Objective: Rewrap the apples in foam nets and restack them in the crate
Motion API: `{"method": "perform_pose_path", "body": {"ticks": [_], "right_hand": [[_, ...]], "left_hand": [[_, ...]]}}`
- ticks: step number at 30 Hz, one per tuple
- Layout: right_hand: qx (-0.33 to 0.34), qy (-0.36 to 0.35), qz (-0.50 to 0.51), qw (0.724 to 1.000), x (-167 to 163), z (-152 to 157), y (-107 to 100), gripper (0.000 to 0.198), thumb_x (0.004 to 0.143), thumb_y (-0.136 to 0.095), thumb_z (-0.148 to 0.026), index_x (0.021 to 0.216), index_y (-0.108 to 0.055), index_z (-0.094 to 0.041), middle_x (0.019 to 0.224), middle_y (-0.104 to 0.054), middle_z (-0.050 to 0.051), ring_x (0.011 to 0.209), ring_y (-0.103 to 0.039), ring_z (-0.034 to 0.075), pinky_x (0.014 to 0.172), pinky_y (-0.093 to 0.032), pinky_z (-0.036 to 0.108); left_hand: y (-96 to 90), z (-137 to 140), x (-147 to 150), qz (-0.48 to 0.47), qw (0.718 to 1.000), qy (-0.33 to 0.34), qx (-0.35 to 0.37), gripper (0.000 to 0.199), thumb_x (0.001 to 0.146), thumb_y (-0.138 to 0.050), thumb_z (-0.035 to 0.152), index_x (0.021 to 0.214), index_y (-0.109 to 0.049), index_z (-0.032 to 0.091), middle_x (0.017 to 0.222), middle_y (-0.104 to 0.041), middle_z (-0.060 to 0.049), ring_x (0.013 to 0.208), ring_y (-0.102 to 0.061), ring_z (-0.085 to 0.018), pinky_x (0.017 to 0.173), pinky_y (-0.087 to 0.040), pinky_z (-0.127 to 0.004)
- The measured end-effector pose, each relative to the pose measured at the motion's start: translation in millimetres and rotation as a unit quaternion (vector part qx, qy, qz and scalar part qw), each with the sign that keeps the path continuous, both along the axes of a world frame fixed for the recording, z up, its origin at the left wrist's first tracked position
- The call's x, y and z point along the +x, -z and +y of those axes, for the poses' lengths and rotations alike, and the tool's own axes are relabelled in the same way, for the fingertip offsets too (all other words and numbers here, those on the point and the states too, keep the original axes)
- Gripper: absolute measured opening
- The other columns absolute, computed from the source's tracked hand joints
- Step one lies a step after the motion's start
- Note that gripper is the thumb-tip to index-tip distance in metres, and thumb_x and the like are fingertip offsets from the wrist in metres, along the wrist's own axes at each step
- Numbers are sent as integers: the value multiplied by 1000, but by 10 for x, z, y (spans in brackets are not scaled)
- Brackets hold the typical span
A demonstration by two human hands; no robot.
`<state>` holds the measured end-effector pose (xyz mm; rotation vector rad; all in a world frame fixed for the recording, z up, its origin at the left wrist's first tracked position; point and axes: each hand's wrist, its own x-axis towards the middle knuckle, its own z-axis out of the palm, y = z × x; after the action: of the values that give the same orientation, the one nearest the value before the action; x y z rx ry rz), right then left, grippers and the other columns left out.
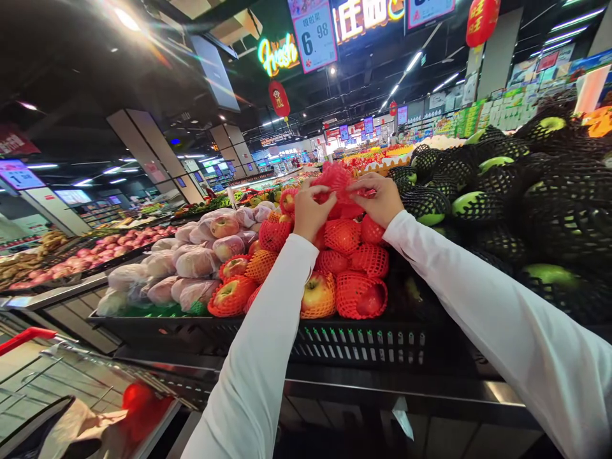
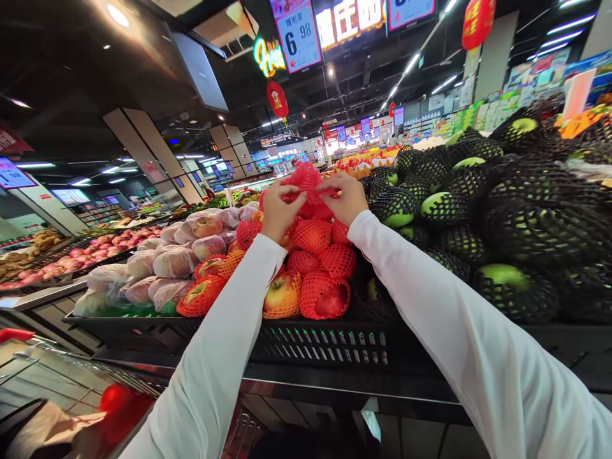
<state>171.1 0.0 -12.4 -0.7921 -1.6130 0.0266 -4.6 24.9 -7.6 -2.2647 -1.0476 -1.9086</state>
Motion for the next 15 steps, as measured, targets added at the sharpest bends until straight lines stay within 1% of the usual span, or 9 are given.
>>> {"method": "perform_pose_path", "body": {"ticks": [2,4,5,7,10,12,13,15], "right_hand": [[-22,63,27,997,29,47,15,18,73,-62,-7,78,-77,-16,84,-63,4,82,-60,18,86,-50,34],[-33,95,75,992,54,95,23,14,74,-64,-12,80,-76,-14,75,-60,3,75,-57,17,78,-50,31],[-34,90,104,990,59,114,23,12,76,-66,-18,82,-75,-14,70,-58,2,72,-56,16,74,-50,30],[-30,58,159,985,48,137,15,19,80,-67,-31,82,-72,-14,63,-53,1,69,-55,16,65,-48,26],[-31,8,215,976,1,150,3,41,87,-62,-50,65,-60,-15,55,-46,0,61,-52,15,53,-42,23],[-39,-12,238,970,-23,170,8,54,90,-56,-61,58,-50,-17,53,-43,1,57,-51,14,50,-41,23],[-41,-17,245,969,-28,189,17,58,90,-52,-66,58,-48,-18,54,-43,1,57,-51,15,50,-42,24],[-34,-22,241,970,-21,248,44,62,91,-45,-73,63,-50,-18,58,-47,2,60,-54,16,54,-46,26]], "left_hand": [[-13,-15,-8,-31,998,-8,49,7,79,-70,18,84,-74,17,111,-63,-9,106,-60,-20,94,-50,-34],[-20,-47,-3,-25,995,5,93,10,82,-69,23,89,-75,19,119,-62,-8,114,-58,-21,99,-48,-36],[-19,-64,4,-6,994,19,105,11,83,-70,26,90,-75,20,121,-61,-8,116,-58,-21,102,-47,-37],[-7,-88,25,48,992,55,108,13,83,-71,29,92,-76,21,124,-61,-8,118,-57,-21,105,-45,-40],[18,-86,46,106,985,101,92,13,82,-72,29,90,-77,20,123,-63,-10,119,-58,-23,106,-45,-43],[24,-71,44,123,983,111,76,12,81,-73,28,89,-77,19,123,-63,-10,119,-58,-24,106,-45,-44],[22,-65,40,129,983,109,69,12,81,-73,28,88,-77,19,124,-63,-10,119,-59,-24,106,-45,-44],[13,-64,32,138,984,101,58,12,80,-73,27,88,-77,20,125,-63,-10,120,-58,-24,107,-44,-45]]}}
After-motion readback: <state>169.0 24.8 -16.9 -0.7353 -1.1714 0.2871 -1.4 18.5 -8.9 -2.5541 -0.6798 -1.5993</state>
